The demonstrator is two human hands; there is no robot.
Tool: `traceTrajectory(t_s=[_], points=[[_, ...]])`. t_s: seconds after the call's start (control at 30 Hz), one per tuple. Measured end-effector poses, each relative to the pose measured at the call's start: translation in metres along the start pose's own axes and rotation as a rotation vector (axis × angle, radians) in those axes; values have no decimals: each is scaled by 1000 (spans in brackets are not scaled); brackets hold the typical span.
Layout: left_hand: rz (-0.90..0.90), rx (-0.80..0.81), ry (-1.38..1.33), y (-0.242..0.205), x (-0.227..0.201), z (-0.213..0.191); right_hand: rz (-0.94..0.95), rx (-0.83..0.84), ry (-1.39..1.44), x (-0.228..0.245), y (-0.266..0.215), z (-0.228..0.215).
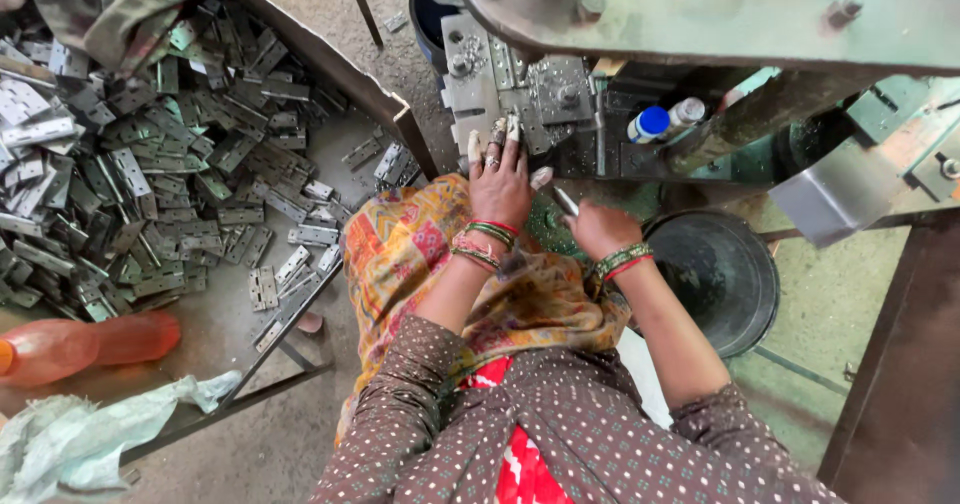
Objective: The person sits at a manual press machine and repeatedly picks up small metal pieces from a bin. They place each piece into the press die, operate the lever to stamp the metal, and then remove the finished piece, continuing the cycle.
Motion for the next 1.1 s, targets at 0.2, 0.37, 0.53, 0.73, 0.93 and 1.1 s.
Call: traceTrajectory(t_s=[0.2, 0.37, 0.53, 0.73, 0.93, 1.1], points=[[-4, 24, 5, -9, -8, 6, -36, 10, -26, -1, 5, 2], [-24, 56, 59, 23, 6, 24, -49, 37, -34, 0, 8, -1], [-87, -2, 32, 51, 21, 34, -37, 22, -42, 6, 1, -14], [-128, 36, -79, 52, 26, 29, -59, -47, -39, 1, 4, 4], [-98, 0, -34, 57, 26, 16, -48, -80, 167, -9, 3, 92], [-117, 13, -59, 62, 28, 17, -65, -145, 174, -11, 10, 144]])
Point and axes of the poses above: each hand's wrist, its own y-axis towards the middle knuckle, its own z-axis out of the palm, x = y × z, the point moved 1 cm from there along y, towards the middle knuckle, and after that the axes turned 11 degrees about -y, right-handed, at the moved point
